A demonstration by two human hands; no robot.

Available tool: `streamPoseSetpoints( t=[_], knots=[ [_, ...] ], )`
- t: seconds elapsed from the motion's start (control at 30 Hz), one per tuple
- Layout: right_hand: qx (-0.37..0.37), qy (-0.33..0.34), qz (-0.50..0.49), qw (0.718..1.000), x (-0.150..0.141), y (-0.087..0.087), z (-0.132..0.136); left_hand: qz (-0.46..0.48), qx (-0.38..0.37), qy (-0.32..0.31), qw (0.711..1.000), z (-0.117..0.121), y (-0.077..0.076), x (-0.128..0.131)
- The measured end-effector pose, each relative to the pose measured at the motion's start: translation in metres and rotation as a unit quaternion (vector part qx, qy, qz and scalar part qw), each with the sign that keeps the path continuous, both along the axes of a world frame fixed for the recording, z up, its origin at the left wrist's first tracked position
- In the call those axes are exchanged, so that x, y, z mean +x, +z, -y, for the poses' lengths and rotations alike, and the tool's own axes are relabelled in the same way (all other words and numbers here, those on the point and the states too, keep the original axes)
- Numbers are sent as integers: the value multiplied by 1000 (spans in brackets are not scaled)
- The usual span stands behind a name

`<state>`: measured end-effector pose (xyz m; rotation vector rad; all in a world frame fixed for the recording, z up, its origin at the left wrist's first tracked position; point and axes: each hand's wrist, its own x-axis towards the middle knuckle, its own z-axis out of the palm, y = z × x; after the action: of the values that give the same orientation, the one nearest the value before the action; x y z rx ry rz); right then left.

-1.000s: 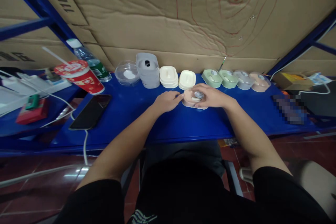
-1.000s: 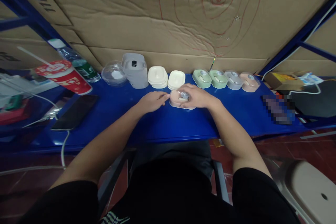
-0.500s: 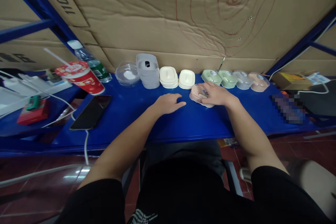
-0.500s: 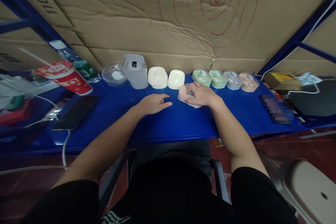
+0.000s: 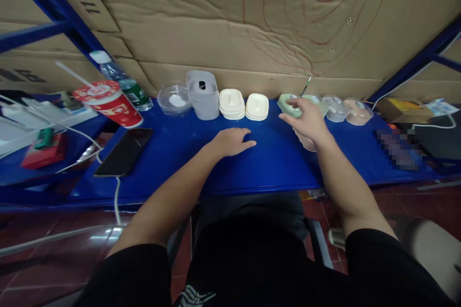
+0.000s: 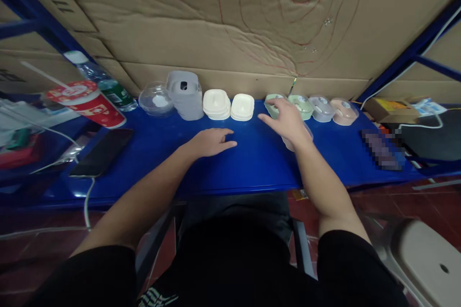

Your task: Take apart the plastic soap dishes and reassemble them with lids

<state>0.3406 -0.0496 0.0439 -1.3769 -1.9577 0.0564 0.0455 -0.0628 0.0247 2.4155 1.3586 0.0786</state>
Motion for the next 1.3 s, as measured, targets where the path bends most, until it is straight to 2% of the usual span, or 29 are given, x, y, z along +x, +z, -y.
streamPoseSetpoints(
  t=[0.07,0.1,0.17,0.23,0.3,0.37,0.43,0.57,0.77,1.03,1.1,1.17,1.23,1.3],
  knots=[
    [-7,46,-183,982,-25,-20,-7,-2,1,-1,1000,1,1,-1],
    [-26,66,-236,969,-35,-29,-12,0,-2,0,1000,1,2,-1],
    [-50,65,-292,953,-44,-43,-21,8,-10,-2,1000,1,2,-2],
    [-52,30,-321,945,-38,-50,-31,14,-12,-6,1000,0,1,-3],
    [-16,-24,-328,944,-20,-52,-43,13,-7,-10,1000,0,0,-3],
    [50,-78,-312,946,4,-50,-54,12,-3,-16,1000,0,-1,-4],
    [103,-131,-309,936,28,-48,-64,16,0,-19,1000,0,-2,-4],
    [137,-196,-312,919,69,-48,-78,18,2,-21,1000,-1,-2,-5],
    [163,-217,-297,916,113,-49,-84,5,-7,-22,1000,0,0,-4],
    [86,-207,-281,933,151,-39,-74,1,4,-23,1000,3,1,-4],
    [84,-205,-273,936,148,-38,-75,0,5,-23,1000,2,0,-3],
    [83,-191,-253,945,133,-39,-76,-3,6,-23,1000,2,-1,-3],
    [63,-148,-209,965,103,-42,-74,-8,9,-24,1000,1,-2,-2],
    [30,-65,-137,988,64,-49,-69,-12,12,-26,1000,0,-2,-1]
  ],
)
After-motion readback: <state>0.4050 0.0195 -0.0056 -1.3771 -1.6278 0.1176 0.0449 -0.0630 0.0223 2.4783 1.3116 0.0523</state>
